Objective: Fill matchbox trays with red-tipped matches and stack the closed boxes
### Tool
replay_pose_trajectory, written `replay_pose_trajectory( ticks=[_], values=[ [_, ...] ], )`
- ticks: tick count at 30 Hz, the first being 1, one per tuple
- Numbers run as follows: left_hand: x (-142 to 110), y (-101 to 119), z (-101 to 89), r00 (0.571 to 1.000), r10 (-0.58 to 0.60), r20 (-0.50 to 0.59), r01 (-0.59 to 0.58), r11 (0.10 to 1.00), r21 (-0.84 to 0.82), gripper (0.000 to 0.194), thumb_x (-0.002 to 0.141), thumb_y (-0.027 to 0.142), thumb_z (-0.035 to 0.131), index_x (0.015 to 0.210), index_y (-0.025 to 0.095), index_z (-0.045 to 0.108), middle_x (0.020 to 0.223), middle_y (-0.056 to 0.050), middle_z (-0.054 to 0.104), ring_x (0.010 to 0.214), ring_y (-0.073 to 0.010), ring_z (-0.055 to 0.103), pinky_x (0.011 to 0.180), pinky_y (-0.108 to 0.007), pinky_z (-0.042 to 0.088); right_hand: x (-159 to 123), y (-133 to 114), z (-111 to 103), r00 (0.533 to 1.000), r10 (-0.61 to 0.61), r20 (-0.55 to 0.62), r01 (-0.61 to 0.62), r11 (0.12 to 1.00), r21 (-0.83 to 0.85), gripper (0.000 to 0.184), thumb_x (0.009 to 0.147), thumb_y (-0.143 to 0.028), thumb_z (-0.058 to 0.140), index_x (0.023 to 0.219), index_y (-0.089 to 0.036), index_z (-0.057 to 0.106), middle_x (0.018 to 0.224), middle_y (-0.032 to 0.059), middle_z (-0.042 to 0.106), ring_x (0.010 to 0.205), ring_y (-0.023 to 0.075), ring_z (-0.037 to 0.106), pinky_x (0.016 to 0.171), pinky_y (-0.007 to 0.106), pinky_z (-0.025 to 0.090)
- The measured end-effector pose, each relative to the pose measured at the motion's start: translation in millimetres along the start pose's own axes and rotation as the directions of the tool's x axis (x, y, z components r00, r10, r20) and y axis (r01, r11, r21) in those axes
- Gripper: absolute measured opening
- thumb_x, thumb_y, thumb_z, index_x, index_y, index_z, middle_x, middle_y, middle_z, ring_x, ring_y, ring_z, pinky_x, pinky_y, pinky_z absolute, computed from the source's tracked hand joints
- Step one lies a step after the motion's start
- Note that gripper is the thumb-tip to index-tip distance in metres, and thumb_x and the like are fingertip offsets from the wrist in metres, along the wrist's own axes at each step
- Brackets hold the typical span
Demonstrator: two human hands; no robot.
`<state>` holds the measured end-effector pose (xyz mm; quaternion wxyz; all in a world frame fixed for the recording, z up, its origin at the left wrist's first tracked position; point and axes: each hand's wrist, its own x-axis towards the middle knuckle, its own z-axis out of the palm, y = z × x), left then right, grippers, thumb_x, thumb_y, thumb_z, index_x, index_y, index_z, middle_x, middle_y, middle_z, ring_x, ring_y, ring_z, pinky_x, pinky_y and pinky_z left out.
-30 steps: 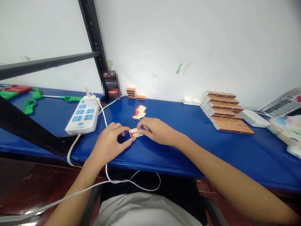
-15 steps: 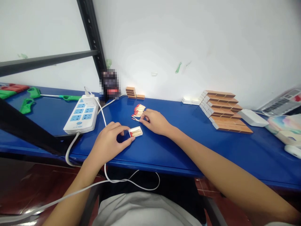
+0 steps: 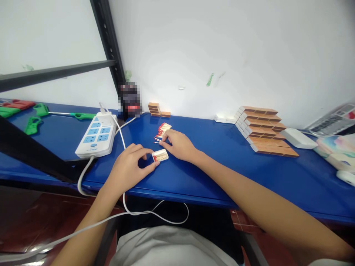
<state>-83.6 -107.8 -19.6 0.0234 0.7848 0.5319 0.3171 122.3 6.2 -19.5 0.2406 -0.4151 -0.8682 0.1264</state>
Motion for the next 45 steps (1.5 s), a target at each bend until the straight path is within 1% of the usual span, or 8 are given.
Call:
replay_pose_trajectory(
  ticks=[9, 16, 22, 25, 31, 34, 39, 45],
  values=[
    [0, -1, -0.1, 1.0, 0.005, -0.007, -0.005, 1.0, 0.001, 0.024, 0.095, 0.045, 0.074, 0.106, 0.023, 0.076, 0.084, -0.002, 0.067, 0.086, -0.022, 0.06, 0.079, -0.036, 0.049, 2, 0, -7, 0.995, 0.032, 0.091, -0.033, 0.999, 0.015, 0.016, 0.103, -0.03, 0.068, 0.092, -0.018, 0.069, 0.099, 0.0051, 0.073, 0.085, 0.0168, 0.061, 0.073, 0.028, 0.036],
    [-1, -1, -0.5, 1.0, -0.004, -0.026, 0.004, 1.0, 0.01, 0.024, 0.095, 0.043, 0.075, 0.107, 0.023, 0.077, 0.085, -0.002, 0.067, 0.085, -0.0214, 0.06, 0.079, -0.035, 0.049, -6, -1, -25, 0.99, -0.125, 0.061, 0.115, 0.983, 0.141, 0.016, 0.103, -0.029, 0.068, 0.093, -0.017, 0.068, 0.09, 0.0013, 0.067, 0.081, 0.0145, 0.056, 0.075, 0.027, 0.037],
    [-1, -2, -0.8, 1.0, -0.008, -0.027, 0.008, 1.0, 0.015, 0.022, 0.095, 0.041, 0.074, 0.108, 0.023, 0.077, 0.085, -0.002, 0.066, 0.084, -0.0209, 0.059, 0.078, -0.034, 0.049, -16, -12, -35, 0.944, -0.211, 0.252, 0.173, 0.971, 0.166, 0.011, 0.101, -0.023, 0.068, 0.092, -0.018, 0.071, 0.074, -0.0034, 0.057, 0.07, 0.0122, 0.049, 0.068, 0.027, 0.032],
    [-1, -2, -0.7, 1.0, -0.012, -0.024, 0.012, 1.0, 0.015, 0.022, 0.095, 0.042, 0.074, 0.107, 0.023, 0.077, 0.086, -0.002, 0.067, 0.085, -0.021, 0.06, 0.078, -0.034, 0.049, -17, -11, -33, 0.952, -0.214, 0.22, 0.17, 0.964, 0.203, 0.014, 0.101, -0.029, 0.069, 0.093, -0.019, 0.071, 0.071, -0.0048, 0.054, 0.067, 0.0116, 0.047, 0.067, 0.026, 0.032],
    [0, -2, -0.7, 1.0, -0.001, -0.024, 0.001, 1.0, 0.006, 0.022, 0.096, 0.043, 0.073, 0.106, 0.024, 0.077, 0.085, -0.002, 0.066, 0.084, -0.021, 0.06, 0.079, -0.035, 0.049, -2, -4, -15, 1.0, 0.021, 0.01, -0.022, 0.99, 0.142, 0.014, 0.1, -0.033, 0.069, 0.098, -0.019, 0.073, 0.072, -0.0034, 0.059, 0.068, 0.0133, 0.052, 0.067, 0.027, 0.034],
    [0, -1, -0.9, 1.0, 0.0, -0.026, 0.0, 1.0, 0.003, 0.022, 0.095, 0.043, 0.073, 0.106, 0.024, 0.077, 0.085, -0.002, 0.066, 0.085, -0.021, 0.06, 0.079, -0.034, 0.049, 8, -4, -5, 0.995, 0.102, 0.023, -0.103, 0.994, 0.042, 0.015, 0.097, -0.034, 0.073, 0.102, -0.02, 0.074, 0.084, 0.0011, 0.069, 0.075, 0.0159, 0.06, 0.068, 0.028, 0.037],
    [0, -1, -1.0, 1.0, 0.005, -0.025, -0.005, 1.0, 0.003, 0.021, 0.096, 0.04, 0.074, 0.108, 0.024, 0.077, 0.085, -0.002, 0.066, 0.084, -0.0209, 0.06, 0.079, -0.034, 0.049, 14, -10, 4, 0.986, 0.164, 0.026, -0.159, 0.98, -0.123, 0.02, 0.107, -0.037, 0.059, 0.106, -0.021, 0.072, 0.1, 0.0098, 0.079, 0.088, 0.024, 0.07, 0.071, 0.031, 0.041],
    [-1, -2, -1.0, 1.0, 0.004, -0.024, -0.003, 1.0, 0.008, 0.021, 0.095, 0.04, 0.075, 0.107, 0.023, 0.077, 0.085, -0.001, 0.065, 0.084, -0.0201, 0.06, 0.079, -0.033, 0.048, 12, -7, 3, 0.988, 0.15, 0.03, -0.142, 0.973, -0.182, 0.021, 0.109, -0.034, 0.053, 0.112, -0.019, 0.068, 0.111, 0.0139, 0.079, 0.1, 0.0292, 0.074, 0.077, 0.035, 0.046]
  ],
)
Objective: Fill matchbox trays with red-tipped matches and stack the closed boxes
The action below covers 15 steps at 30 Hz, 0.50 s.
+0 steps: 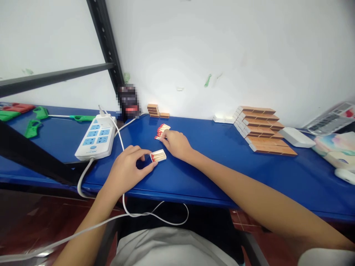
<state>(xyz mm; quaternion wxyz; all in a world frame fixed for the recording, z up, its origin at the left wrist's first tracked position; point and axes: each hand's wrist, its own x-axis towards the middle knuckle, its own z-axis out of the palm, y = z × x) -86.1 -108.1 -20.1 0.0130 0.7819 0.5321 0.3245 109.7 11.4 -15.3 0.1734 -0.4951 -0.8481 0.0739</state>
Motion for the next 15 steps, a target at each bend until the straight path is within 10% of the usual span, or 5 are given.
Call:
replay_pose_trajectory(
  ticks=[15],
  values=[
    [0.1, -1.2, 1.3, 1.0, 0.01, -0.014, -0.01, 1.0, -0.003, 0.024, 0.095, 0.041, 0.074, 0.111, 0.023, 0.078, 0.084, -0.001, 0.065, 0.084, -0.0195, 0.06, 0.079, -0.034, 0.049, -0.9, 2.0, 0.7, 0.996, -0.086, -0.024, 0.086, 0.996, -0.021, 0.019, 0.11, -0.026, 0.051, 0.11, -0.02, 0.069, 0.12, 0.0083, 0.078, 0.109, 0.0243, 0.072, 0.085, 0.032, 0.047]
  ],
)
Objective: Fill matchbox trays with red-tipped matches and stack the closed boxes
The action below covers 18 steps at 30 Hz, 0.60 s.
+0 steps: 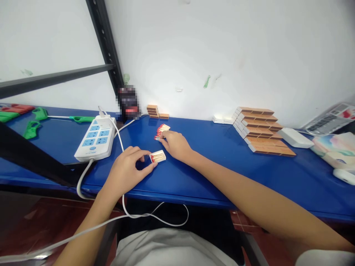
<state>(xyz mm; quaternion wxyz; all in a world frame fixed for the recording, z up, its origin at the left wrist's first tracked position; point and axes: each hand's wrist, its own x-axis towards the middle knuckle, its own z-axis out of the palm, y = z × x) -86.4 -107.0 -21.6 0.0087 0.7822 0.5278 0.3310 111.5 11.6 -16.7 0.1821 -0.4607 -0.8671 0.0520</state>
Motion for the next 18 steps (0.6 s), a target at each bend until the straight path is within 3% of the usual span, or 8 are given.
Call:
replay_pose_trajectory(
  ticks=[9, 15, 18],
  values=[
    [0, 0, 0.5, 1.0, 0.0, 0.0, 0.0, 1.0, -0.009, 0.024, 0.095, 0.039, 0.075, 0.112, 0.023, 0.077, 0.085, -0.001, 0.065, 0.084, -0.0194, 0.06, 0.079, -0.033, 0.049, -3, -5, -15, 0.986, 0.039, 0.162, -0.018, 0.992, -0.128, 0.026, 0.113, -0.033, 0.044, 0.123, -0.015, 0.061, 0.13, 0.0158, 0.074, 0.106, 0.0304, 0.074, 0.082, 0.036, 0.049],
    [-1, -1, -0.2, 1.0, -0.01, 0.005, 0.01, 1.0, -0.003, 0.023, 0.096, 0.039, 0.075, 0.111, 0.023, 0.077, 0.084, -0.001, 0.064, 0.084, -0.0197, 0.059, 0.078, -0.033, 0.048, -26, -11, -45, 0.98, -0.119, 0.157, 0.141, 0.981, -0.136, 0.023, 0.115, -0.034, 0.041, 0.12, -0.018, 0.057, 0.124, 0.0117, 0.074, 0.096, 0.0241, 0.073, 0.074, 0.031, 0.043],
    [-2, -1, -0.7, 1.0, -0.017, 0.012, 0.017, 1.0, -0.006, 0.023, 0.095, 0.039, 0.076, 0.112, 0.023, 0.077, 0.084, -0.001, 0.065, 0.083, -0.0199, 0.059, 0.076, -0.033, 0.047, -36, -19, -56, 0.955, -0.203, 0.215, 0.241, 0.956, -0.169, 0.016, 0.114, -0.027, 0.045, 0.115, -0.017, 0.058, 0.12, 0.0111, 0.073, 0.088, 0.021, 0.071, 0.067, 0.03, 0.038]
  ],
)
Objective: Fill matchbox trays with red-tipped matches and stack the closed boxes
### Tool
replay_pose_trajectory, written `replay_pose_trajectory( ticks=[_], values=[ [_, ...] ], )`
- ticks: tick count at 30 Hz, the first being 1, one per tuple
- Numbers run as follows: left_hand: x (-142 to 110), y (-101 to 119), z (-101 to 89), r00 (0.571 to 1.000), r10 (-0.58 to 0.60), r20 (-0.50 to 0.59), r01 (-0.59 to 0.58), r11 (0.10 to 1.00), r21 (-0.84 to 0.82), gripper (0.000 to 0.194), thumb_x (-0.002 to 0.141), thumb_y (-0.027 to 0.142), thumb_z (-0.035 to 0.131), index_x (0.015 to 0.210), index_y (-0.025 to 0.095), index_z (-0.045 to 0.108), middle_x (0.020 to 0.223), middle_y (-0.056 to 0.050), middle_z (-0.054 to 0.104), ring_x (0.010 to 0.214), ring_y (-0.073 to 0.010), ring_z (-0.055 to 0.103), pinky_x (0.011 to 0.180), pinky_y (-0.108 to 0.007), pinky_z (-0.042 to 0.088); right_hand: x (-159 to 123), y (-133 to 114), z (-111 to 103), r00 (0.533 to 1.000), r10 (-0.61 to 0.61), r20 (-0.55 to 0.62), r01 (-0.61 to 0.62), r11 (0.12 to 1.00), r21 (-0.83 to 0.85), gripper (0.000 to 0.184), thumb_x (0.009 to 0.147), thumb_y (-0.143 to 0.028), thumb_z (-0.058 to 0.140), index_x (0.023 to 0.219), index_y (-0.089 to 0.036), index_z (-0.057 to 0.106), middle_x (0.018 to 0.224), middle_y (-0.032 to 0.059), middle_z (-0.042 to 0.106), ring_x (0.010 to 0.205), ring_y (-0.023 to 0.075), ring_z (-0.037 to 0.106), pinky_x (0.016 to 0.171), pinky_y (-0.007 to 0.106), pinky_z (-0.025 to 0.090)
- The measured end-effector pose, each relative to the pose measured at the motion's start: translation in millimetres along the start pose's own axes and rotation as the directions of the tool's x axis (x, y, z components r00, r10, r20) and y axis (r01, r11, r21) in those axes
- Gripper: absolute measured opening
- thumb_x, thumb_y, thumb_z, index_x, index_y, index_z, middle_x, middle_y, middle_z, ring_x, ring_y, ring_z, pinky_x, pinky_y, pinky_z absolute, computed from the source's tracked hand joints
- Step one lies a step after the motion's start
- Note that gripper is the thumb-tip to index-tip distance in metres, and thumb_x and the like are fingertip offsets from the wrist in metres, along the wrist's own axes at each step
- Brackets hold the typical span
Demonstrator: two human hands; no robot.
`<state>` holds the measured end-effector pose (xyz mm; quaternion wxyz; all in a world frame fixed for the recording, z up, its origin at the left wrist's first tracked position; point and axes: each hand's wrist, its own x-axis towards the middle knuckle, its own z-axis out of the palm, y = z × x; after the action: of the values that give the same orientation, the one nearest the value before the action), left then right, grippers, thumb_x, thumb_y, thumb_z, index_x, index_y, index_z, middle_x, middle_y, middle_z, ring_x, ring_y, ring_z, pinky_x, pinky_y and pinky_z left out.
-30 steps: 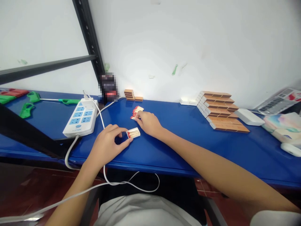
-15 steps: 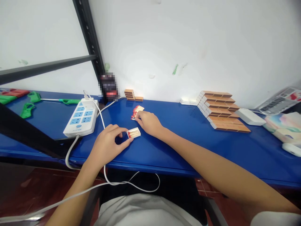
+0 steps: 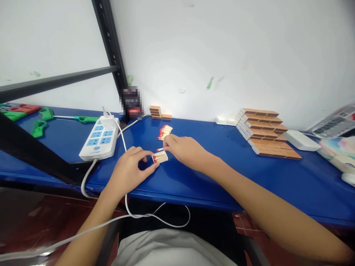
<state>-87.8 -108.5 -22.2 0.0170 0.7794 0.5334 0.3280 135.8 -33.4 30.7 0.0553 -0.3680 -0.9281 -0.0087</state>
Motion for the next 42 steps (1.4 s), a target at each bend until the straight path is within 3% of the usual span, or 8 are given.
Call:
replay_pose_trajectory(
  ticks=[5, 12, 15, 20, 24, 31, 42],
  values=[
    [0, 1, -0.3, 1.0, -0.004, 0.001, 0.004, 1.0, 0.003, 0.023, 0.095, 0.04, 0.075, 0.112, 0.023, 0.077, 0.084, -0.001, 0.064, 0.084, -0.0202, 0.058, 0.076, -0.033, 0.048, -1, -9, 5, 0.995, -0.088, 0.045, 0.093, 0.989, -0.115, 0.017, 0.113, -0.02, 0.043, 0.112, -0.014, 0.059, 0.12, 0.0136, 0.071, 0.087, 0.0214, 0.07, 0.063, 0.032, 0.036],
    [0, 1, -0.5, 1.0, 0.002, 0.001, -0.002, 1.0, 0.015, 0.024, 0.095, 0.041, 0.075, 0.111, 0.023, 0.076, 0.084, -0.001, 0.064, 0.083, -0.0205, 0.058, 0.075, -0.033, 0.048, -1, -8, 17, 0.992, -0.123, 0.021, 0.123, 0.992, -0.001, 0.019, 0.114, -0.025, 0.045, 0.115, -0.014, 0.06, 0.114, 0.0105, 0.072, 0.084, 0.0196, 0.068, 0.064, 0.031, 0.037],
    [-1, 0, -0.1, 1.0, 0.005, 0.005, -0.005, 1.0, 0.011, 0.023, 0.096, 0.04, 0.075, 0.112, 0.024, 0.076, 0.085, -0.001, 0.065, 0.084, -0.0204, 0.059, 0.077, -0.034, 0.049, 3, 1, 17, 0.996, -0.082, -0.044, 0.086, 0.993, 0.081, 0.022, 0.115, -0.029, 0.043, 0.117, -0.016, 0.061, 0.116, 0.0092, 0.072, 0.09, 0.019, 0.068, 0.07, 0.03, 0.04],
    [0, -1, 0.7, 1.0, 0.005, -0.004, -0.005, 1.0, 0.011, 0.023, 0.096, 0.039, 0.074, 0.112, 0.023, 0.077, 0.085, -0.002, 0.065, 0.085, -0.0207, 0.06, 0.081, -0.035, 0.05, 20, 31, 32, 0.96, 0.129, -0.249, -0.115, 0.991, 0.071, 0.021, 0.111, -0.028, 0.049, 0.115, -0.017, 0.066, 0.122, 0.0111, 0.066, 0.099, 0.0207, 0.065, 0.078, 0.031, 0.042],
    [1, 0, 0.3, 1.0, 0.0, 0.0, 0.0, 1.0, 0.01, 0.023, 0.095, 0.041, 0.074, 0.112, 0.024, 0.077, 0.085, -0.002, 0.066, 0.085, -0.0214, 0.06, 0.081, -0.035, 0.05, 29, 48, 45, 0.966, 0.176, -0.192, -0.146, 0.976, 0.159, 0.014, 0.106, -0.029, 0.059, 0.108, -0.017, 0.068, 0.116, 0.0087, 0.065, 0.091, 0.018, 0.062, 0.077, 0.029, 0.042],
    [1, 1, -0.4, 1.0, 0.0, 0.005, 0.0, 1.0, 0.016, 0.021, 0.096, 0.04, 0.074, 0.109, 0.024, 0.077, 0.085, -0.002, 0.066, 0.085, -0.0211, 0.059, 0.081, -0.034, 0.049, 35, 43, 45, 0.98, 0.161, -0.118, -0.141, 0.976, 0.165, 0.017, 0.109, -0.026, 0.055, 0.106, -0.015, 0.067, 0.114, 0.009, 0.065, 0.091, 0.0174, 0.061, 0.08, 0.028, 0.042],
    [1, 1, 0.4, 1.0, 0.005, 0.003, -0.005, 1.0, 0.022, 0.023, 0.096, 0.042, 0.074, 0.11, 0.024, 0.077, 0.085, -0.002, 0.066, 0.084, -0.0209, 0.059, 0.08, -0.035, 0.049, 42, 43, 51, 0.97, 0.122, -0.209, -0.074, 0.973, 0.22, 0.011, 0.105, -0.023, 0.06, 0.107, -0.017, 0.069, 0.111, 0.0066, 0.067, 0.09, 0.0174, 0.061, 0.077, 0.028, 0.039]
  ],
)
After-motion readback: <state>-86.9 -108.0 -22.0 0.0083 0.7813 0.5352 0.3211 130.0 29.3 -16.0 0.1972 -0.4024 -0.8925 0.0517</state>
